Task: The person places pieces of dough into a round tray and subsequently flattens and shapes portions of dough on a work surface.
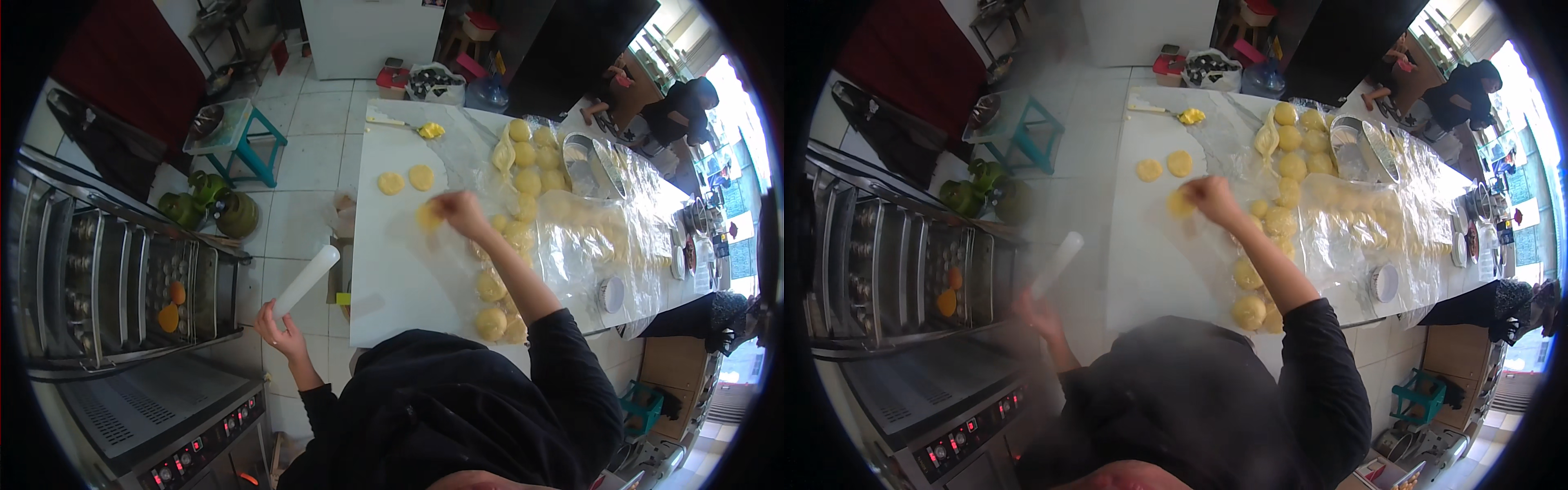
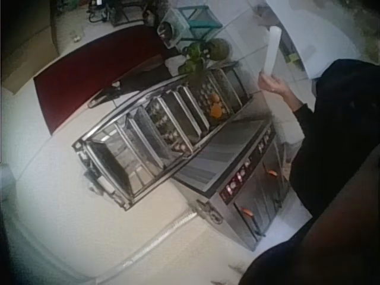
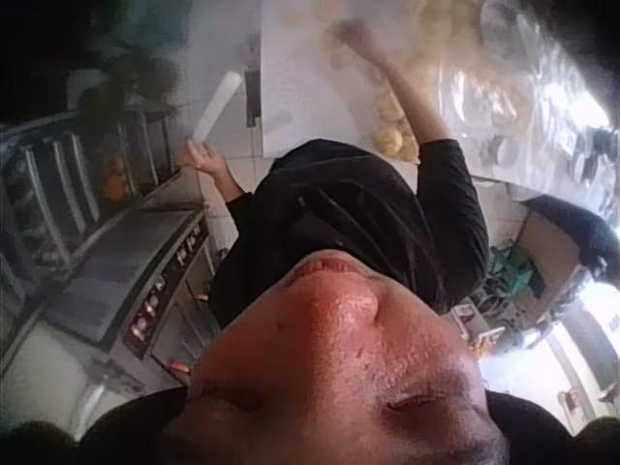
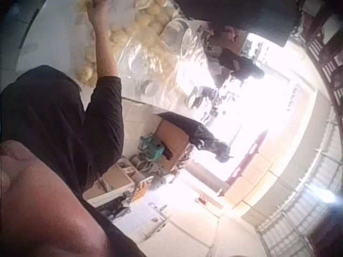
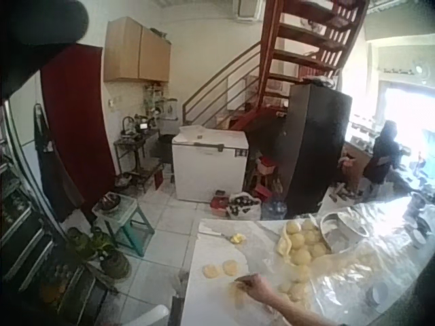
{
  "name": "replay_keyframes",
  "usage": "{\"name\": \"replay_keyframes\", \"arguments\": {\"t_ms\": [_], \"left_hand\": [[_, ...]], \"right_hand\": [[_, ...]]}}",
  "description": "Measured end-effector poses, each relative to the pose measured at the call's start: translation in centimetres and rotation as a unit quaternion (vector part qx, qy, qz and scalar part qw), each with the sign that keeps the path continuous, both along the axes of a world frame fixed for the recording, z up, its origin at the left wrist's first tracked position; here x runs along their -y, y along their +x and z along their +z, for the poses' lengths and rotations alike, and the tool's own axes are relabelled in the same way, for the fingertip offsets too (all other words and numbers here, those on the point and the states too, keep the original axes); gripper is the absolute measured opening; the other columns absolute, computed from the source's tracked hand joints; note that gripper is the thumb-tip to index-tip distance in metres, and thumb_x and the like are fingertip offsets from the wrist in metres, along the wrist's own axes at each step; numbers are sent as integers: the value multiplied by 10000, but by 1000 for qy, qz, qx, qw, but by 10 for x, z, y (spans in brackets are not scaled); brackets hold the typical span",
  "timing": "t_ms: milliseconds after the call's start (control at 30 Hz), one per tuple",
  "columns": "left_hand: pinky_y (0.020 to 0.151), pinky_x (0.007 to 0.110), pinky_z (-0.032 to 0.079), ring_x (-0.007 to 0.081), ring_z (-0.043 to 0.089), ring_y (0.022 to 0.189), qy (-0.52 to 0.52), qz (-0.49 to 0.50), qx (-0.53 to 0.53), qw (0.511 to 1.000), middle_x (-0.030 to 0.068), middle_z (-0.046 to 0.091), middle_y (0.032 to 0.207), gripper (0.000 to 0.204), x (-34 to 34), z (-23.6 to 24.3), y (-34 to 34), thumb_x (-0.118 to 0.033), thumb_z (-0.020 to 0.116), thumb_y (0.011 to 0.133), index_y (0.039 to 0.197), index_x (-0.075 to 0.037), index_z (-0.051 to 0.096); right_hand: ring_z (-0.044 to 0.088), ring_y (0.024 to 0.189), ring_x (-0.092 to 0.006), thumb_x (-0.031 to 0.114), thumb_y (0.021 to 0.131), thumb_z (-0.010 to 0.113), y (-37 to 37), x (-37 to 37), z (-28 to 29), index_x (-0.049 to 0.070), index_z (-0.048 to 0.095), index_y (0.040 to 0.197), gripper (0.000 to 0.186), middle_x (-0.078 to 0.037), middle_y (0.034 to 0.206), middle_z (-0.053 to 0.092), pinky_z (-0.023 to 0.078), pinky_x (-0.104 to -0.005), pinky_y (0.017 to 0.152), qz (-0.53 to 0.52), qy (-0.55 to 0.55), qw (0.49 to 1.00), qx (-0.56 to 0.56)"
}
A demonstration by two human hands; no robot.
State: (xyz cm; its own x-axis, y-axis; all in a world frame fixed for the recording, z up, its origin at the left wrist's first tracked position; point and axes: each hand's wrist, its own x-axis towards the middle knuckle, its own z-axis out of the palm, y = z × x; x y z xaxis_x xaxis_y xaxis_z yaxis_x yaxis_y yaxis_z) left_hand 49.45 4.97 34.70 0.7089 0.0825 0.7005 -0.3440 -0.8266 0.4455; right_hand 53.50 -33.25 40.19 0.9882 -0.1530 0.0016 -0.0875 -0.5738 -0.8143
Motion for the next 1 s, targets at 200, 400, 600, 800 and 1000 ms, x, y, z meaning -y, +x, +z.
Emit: {"name": "replay_keyframes", "arguments": {"t_ms": [200, 400, 600, 800, 1000], "left_hand": [[763, 395, 370, 298, 470, 876, -78, -72, -5, 994, 122, 531, 929, 253, 51, 5, 11, -74, 561, 726, 969, -15, 525], [762, 387, 380, 300, 470, 877, -58, -158, -26, 985, 128, 527, 927, 235, 68, -4, 16, -90, 566, 737, 955, -11, 529], [782, 379, 378, 287, 479, 893, -87, -164, -35, 982, 125, 513, 970, 233, 95, 0, 13, -85, 531, 787, 995, 16, 502], [796, 342, 382, 247, 479, 910, -162, -209, -98, 960, 120, 475, 1007, 244, 140, 8, 31, -59, 529, 792, 1020, 14, 482], [823, 321, 374, 221, 465, 948, -190, -281, -85, 937, 111, 456, 1011, 250, 177, 20, 27, -54, 522, 798, 1031, 15, 462]], "right_hand": [[405, 1120, -293, 242, 793, 522, 9, 36, -72, -29, 358, 1204, 519, -214, 1222, 388, 348, -354, 902, -25, -384, 921, 62], [437, 1102, -260, 308, 859, 433, -55, 51, 52, -19, 432, 1152, 439, -207, 1145, 468, 369, -330, 882, -45, -12, 994, 101], [590, 509, -166, 201, 843, 438, -236, 142, 45, -4, 606, 761, 277, -102, 652, 599, 478, -208, 501, -324, 177, 884, -287], [570, 798, -298, 119, 743, 506, -290, 178, -87, 50, 545, 1001, 270, -139, 847, 589, 448, -343, 692, -464, -141, 851, -204], [433, 1030, -331, 143, 707, 534, -238, 215, -112, 101, 408, 1192, 504, -186, 1085, 489, 354, -382, 838, -517, -247, 804, 160]]}}
